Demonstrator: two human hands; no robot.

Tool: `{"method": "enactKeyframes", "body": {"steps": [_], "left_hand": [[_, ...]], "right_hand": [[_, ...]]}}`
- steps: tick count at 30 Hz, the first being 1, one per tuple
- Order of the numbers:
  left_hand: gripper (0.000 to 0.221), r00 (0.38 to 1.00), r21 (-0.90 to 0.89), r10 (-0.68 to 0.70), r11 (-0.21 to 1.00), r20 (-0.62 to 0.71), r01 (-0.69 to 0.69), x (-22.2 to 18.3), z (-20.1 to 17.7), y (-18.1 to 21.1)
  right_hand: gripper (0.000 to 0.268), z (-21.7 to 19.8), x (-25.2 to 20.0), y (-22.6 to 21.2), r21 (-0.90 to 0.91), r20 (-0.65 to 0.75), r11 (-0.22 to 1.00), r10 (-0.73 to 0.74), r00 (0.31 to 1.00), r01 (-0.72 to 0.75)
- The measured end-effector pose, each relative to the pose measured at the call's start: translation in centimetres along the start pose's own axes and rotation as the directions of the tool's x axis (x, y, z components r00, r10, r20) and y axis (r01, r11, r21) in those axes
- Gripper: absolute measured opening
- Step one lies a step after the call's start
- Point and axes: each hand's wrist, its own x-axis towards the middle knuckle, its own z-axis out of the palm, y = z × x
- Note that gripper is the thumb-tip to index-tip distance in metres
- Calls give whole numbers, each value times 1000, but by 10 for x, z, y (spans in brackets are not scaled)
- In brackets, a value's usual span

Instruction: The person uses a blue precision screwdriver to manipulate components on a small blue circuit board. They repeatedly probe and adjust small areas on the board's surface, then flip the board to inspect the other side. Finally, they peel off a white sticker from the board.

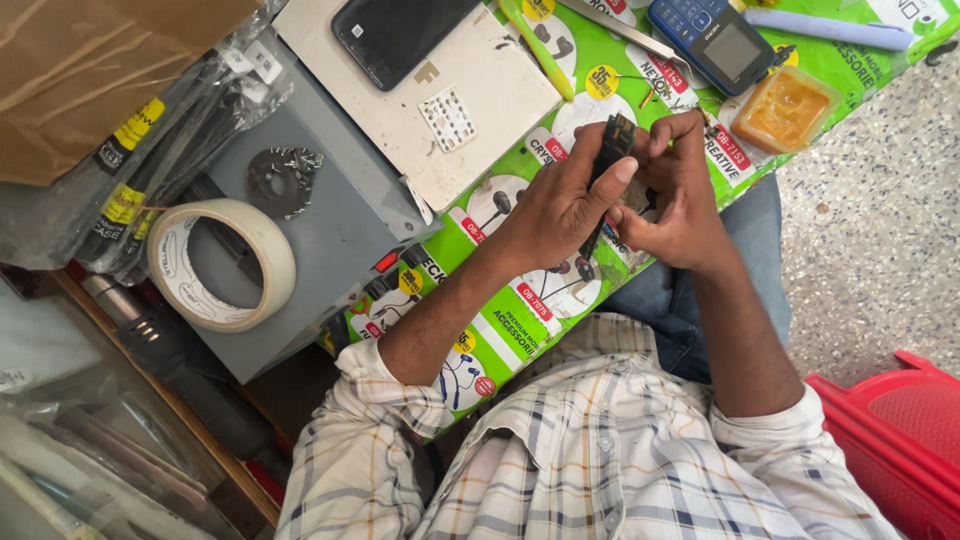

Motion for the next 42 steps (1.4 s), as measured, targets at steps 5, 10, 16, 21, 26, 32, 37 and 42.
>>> {"method": "enactKeyframes", "body": {"steps": [5,10,16,21,26,32,37,42], "left_hand": [[45,995,80,-86,993,-49,90,0,6,-4],[47,997,56,-65,996,-32,67,0,4,-1],[48,991,78,-115,990,-73,120,-2,5,-1],[55,992,131,-84,987,-91,96,-6,5,-8],[59,983,-444,-181,880,17,169,2,1,-26],[56,966,-784,-255,593,37,186,-2,-1,-34],[55,960,-864,-277,474,38,171,-3,-2,-26],[58,944,-873,-330,452,30,185,-2,2,-22]], "right_hand": [[49,0,-3,1,-50,7,999,11,1000,-11],[49,0,-4,4,-15,16,999,43,999,-42],[43,2,-8,11,6,-15,999,38,999,-38],[35,-1,-1,7,100,-13,995,1,1000,1],[28,6,9,-8,47,-31,998,-42,999,44],[23,8,9,-12,60,-28,990,-128,991,129],[33,10,5,-9,15,-66,993,-113,991,114],[39,6,2,-1,77,-96,990,-111,989,119]]}}
